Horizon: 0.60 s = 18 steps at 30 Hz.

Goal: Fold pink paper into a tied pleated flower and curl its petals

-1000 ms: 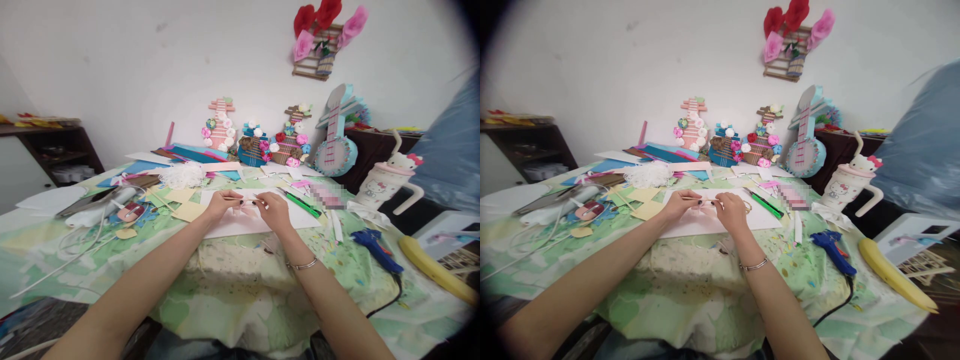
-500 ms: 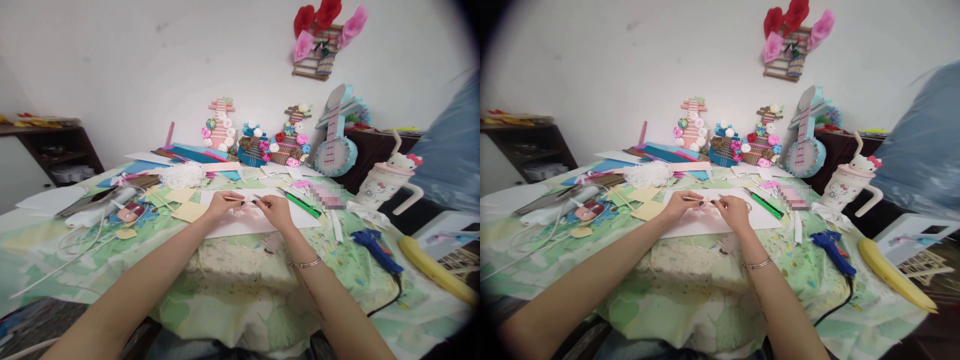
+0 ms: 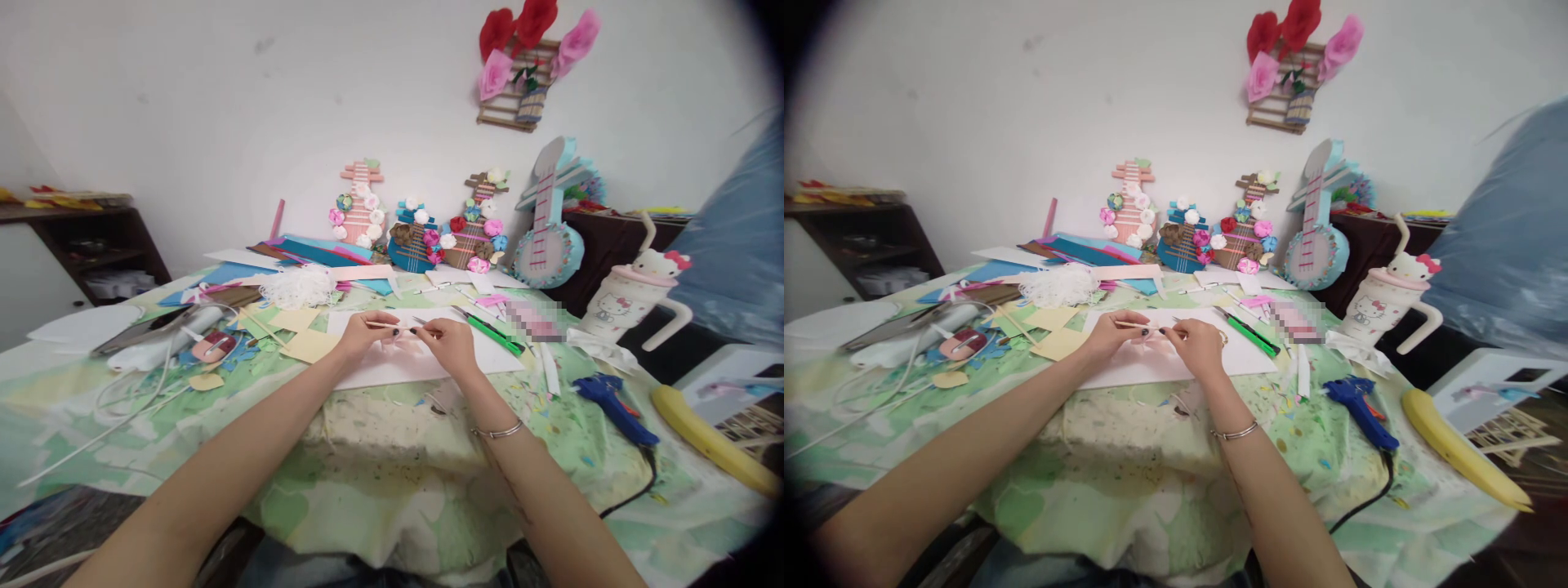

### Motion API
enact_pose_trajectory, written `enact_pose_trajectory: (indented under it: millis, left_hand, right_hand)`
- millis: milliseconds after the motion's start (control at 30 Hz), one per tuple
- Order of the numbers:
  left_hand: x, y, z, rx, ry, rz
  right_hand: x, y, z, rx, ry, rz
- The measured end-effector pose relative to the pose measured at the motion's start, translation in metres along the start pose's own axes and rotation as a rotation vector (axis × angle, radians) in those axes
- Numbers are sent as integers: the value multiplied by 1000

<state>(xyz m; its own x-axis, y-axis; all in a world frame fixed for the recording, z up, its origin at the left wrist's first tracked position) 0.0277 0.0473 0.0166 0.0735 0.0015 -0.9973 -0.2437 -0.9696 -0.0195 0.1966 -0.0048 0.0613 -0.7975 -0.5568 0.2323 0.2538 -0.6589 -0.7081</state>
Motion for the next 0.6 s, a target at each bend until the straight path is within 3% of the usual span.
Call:
enact_pose_trajectory:
  millis: [600]
  left_hand:
    - [-1, 0, 0, 9, 50, -1]
  right_hand:
    - [0, 1, -2, -24, 2, 0]
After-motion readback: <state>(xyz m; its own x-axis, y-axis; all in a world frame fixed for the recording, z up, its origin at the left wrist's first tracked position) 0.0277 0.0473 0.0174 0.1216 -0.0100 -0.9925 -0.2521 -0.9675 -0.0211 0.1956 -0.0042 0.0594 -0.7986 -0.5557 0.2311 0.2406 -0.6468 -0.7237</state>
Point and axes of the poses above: each hand's wrist, its own y-axis away from the middle knuckle, its own z-axis out of the back of the hand, x = y × z, the point moved 7 cm from there along -y, towards the middle knuckle, and after that the axes turned 13 degrees about z, right-handed, at the moved point
